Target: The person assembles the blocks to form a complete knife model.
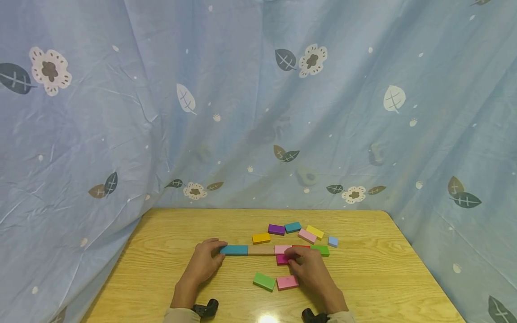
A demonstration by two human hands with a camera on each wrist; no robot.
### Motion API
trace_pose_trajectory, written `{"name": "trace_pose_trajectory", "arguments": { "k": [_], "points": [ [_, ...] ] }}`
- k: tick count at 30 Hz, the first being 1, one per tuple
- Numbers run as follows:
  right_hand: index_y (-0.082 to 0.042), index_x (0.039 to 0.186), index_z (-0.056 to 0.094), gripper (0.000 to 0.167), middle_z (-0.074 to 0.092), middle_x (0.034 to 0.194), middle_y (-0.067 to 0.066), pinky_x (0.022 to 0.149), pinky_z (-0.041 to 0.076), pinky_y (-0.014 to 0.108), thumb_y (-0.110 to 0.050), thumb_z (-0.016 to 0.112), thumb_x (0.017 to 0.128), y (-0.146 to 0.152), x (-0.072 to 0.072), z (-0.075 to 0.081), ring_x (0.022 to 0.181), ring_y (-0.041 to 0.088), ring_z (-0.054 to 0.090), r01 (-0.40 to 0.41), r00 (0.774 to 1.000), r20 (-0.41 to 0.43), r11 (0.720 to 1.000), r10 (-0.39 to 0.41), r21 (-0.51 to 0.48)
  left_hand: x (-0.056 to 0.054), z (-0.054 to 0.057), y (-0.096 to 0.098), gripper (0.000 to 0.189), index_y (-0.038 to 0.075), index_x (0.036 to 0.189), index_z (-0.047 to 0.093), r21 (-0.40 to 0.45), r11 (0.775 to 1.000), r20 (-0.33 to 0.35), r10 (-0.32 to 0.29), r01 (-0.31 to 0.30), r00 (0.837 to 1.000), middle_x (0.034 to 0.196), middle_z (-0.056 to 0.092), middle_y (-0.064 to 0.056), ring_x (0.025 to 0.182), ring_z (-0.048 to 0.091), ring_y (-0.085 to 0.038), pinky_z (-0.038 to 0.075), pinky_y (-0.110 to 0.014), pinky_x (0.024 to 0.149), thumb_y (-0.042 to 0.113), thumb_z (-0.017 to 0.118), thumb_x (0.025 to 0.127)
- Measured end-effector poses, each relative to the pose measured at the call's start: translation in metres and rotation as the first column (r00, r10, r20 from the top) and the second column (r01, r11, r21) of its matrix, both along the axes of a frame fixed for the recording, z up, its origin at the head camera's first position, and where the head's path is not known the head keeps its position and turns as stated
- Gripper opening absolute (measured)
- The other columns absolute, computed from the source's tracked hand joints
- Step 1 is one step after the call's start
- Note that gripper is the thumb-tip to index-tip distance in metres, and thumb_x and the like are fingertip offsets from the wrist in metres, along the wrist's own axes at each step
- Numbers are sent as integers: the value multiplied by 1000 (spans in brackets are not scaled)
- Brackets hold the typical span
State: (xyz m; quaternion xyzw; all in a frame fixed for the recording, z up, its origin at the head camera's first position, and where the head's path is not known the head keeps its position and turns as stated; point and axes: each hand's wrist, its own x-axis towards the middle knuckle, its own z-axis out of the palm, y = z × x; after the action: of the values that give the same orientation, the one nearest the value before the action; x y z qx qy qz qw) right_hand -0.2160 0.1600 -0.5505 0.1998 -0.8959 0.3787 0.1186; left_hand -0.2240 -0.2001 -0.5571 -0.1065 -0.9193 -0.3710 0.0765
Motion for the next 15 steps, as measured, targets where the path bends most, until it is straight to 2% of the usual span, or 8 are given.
{"name": "trace_pose_trajectory", "arguments": {
  "k": [7,15],
  "points": [
    [-15,107,84,27,83,105,-6,87,67,30,6,83,90,-1,0,1,99,11,78,6,1000,18,1000,-6,3,0,-1,0,34,10,130,80,9,1000,23,14,-15,1000,145,69,-23,139,60,-52,48,-74,116,3,81,96],
    [-16,109,84,29,83,106,-7,87,68,31,6,84,89,-1,-1,1,99,8,77,23,1000,6,1000,-23,20,0,-1,0,34,10,130,80,8,1000,23,4,-4,1000,145,69,-22,140,60,-52,48,-74,115,4,81,97]
  ]
}}
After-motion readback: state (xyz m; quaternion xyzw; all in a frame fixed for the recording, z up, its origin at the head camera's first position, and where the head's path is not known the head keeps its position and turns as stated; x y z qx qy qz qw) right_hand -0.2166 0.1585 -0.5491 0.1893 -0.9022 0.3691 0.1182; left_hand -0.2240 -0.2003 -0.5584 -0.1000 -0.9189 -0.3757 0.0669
